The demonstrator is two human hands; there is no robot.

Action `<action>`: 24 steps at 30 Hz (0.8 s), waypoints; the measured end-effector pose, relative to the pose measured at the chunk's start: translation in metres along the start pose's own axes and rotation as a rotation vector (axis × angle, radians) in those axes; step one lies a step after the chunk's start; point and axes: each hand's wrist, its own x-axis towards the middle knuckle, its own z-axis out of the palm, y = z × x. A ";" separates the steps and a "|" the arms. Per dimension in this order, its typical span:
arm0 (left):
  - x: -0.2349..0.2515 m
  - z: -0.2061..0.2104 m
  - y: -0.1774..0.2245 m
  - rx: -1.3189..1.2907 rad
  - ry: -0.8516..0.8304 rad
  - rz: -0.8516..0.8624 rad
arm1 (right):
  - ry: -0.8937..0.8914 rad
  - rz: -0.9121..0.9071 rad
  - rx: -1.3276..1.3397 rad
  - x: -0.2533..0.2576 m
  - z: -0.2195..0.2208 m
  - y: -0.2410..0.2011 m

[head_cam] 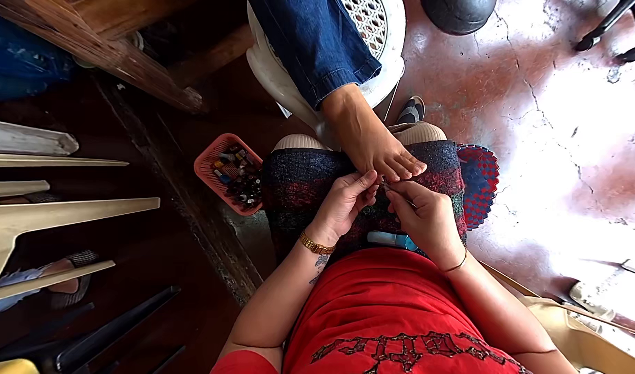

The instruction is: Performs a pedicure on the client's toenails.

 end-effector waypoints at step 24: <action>0.000 0.000 -0.001 0.010 -0.011 0.028 | -0.038 -0.004 0.040 -0.002 0.005 0.001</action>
